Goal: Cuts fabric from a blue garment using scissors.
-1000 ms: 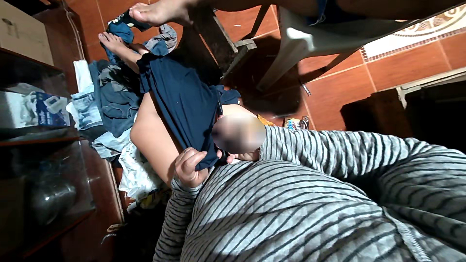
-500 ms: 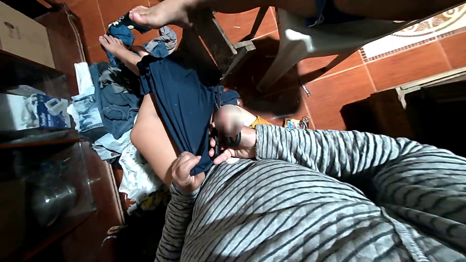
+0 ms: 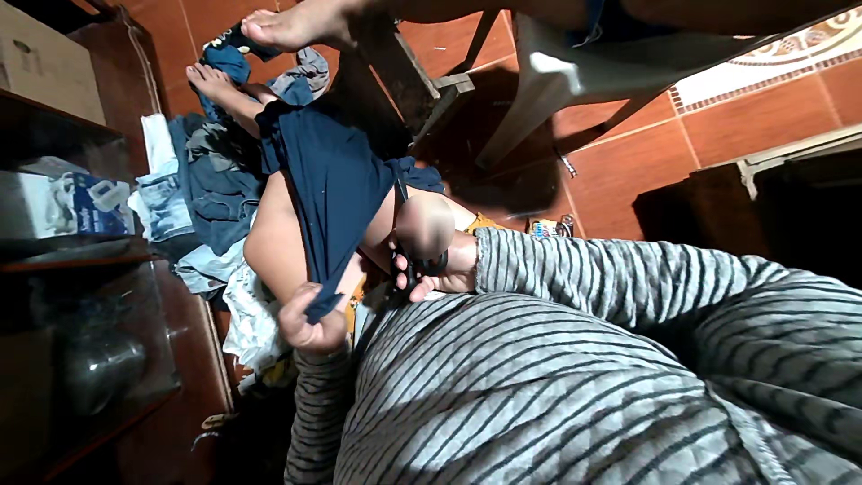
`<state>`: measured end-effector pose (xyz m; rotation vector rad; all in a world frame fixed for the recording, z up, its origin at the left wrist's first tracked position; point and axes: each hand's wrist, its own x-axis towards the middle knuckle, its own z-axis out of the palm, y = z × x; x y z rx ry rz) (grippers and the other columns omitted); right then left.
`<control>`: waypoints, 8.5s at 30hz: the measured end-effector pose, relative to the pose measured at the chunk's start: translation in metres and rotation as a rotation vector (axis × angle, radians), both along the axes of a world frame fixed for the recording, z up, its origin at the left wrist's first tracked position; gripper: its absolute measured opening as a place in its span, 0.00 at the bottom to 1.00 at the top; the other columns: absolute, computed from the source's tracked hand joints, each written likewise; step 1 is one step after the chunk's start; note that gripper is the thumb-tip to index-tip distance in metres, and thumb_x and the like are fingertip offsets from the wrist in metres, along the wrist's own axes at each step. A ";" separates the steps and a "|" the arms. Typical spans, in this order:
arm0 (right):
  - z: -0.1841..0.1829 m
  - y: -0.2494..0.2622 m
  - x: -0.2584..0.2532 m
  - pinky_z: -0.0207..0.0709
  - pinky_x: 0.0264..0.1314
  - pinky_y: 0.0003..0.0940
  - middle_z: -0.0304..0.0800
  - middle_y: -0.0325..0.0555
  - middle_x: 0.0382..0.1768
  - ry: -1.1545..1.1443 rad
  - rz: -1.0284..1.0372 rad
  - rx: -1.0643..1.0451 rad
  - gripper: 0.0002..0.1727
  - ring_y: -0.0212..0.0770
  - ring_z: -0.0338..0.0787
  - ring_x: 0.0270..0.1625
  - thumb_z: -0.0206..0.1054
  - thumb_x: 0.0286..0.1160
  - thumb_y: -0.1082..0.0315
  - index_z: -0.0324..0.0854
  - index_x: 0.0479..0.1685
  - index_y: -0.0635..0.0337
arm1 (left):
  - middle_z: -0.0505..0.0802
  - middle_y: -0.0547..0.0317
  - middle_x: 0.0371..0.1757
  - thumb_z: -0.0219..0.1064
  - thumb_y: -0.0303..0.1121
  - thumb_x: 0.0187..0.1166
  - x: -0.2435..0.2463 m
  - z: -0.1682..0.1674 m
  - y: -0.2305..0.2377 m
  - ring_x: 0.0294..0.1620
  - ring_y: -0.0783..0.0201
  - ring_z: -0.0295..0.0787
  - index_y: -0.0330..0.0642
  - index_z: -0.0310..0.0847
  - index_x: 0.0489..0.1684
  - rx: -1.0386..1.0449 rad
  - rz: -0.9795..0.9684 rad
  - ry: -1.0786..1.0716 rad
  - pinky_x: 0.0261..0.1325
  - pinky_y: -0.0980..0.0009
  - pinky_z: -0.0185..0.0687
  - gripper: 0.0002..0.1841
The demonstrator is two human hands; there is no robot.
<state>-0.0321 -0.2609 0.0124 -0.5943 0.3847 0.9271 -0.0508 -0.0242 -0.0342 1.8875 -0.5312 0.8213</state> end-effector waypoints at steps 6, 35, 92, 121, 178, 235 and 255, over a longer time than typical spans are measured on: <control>-0.031 -0.068 -0.002 0.94 0.41 0.41 0.94 0.44 0.40 -0.312 0.301 0.366 0.43 0.44 0.97 0.40 0.52 0.75 0.23 0.78 0.66 0.55 | 0.87 0.71 0.44 0.52 0.21 0.79 0.002 0.029 0.082 0.51 0.83 0.83 0.36 0.74 0.50 -0.029 0.351 -0.037 0.60 0.78 0.80 0.08; -0.061 -0.112 0.037 0.84 0.34 0.32 0.88 0.42 0.34 -0.809 -0.021 -0.999 0.22 0.32 0.86 0.29 0.69 0.76 0.57 0.78 0.62 0.61 | 0.89 0.50 0.40 0.74 0.26 0.73 0.057 0.048 0.014 0.45 0.64 0.86 0.37 0.92 0.41 0.351 0.169 -0.065 0.52 0.74 0.82 0.04; -0.015 -0.060 0.091 0.76 0.57 0.75 0.87 0.75 0.54 -1.163 -0.078 -1.399 0.32 0.76 0.89 0.54 0.74 0.67 0.73 0.70 0.74 0.71 | 0.88 0.48 0.59 0.55 0.29 0.91 0.035 0.071 -0.039 0.55 0.61 0.89 0.37 0.65 0.80 -0.821 0.081 1.382 0.58 0.60 0.86 0.21; -0.009 -0.101 -0.002 0.77 0.22 0.16 0.84 0.31 0.19 -0.481 0.480 -0.329 0.33 0.24 0.84 0.19 0.45 0.83 0.35 0.80 0.49 0.55 | 0.92 0.56 0.53 0.70 0.11 0.68 0.015 0.029 -0.055 0.54 0.62 0.92 0.40 0.70 0.71 -0.726 -0.104 1.084 0.59 0.59 0.91 0.30; -0.007 -0.079 0.007 0.79 0.17 0.18 0.82 0.33 0.15 -0.482 0.339 -0.296 0.30 0.26 0.83 0.14 0.62 0.77 0.34 0.81 0.41 0.55 | 0.94 0.64 0.51 0.78 0.21 0.59 -0.006 0.036 -0.049 0.54 0.68 0.93 0.41 0.73 0.67 -0.648 -0.235 0.897 0.60 0.64 0.91 0.32; -0.006 -0.155 -0.016 0.76 0.19 0.18 0.86 0.31 0.22 -0.565 0.653 -0.250 0.41 0.25 0.84 0.20 0.57 0.67 0.19 0.83 0.49 0.50 | 0.94 0.54 0.49 0.64 0.17 0.78 -0.025 0.024 -0.034 0.50 0.63 0.93 0.35 0.79 0.59 -0.776 -0.014 1.349 0.60 0.60 0.90 0.14; 0.005 -0.107 -0.015 0.72 0.18 0.15 0.86 0.29 0.21 -0.505 0.523 -0.312 0.40 0.22 0.82 0.19 0.58 0.67 0.20 0.82 0.48 0.51 | 0.94 0.46 0.45 0.60 0.33 0.85 0.028 0.001 -0.067 0.57 0.46 0.91 0.35 0.87 0.45 0.568 -0.196 0.296 0.66 0.56 0.83 0.11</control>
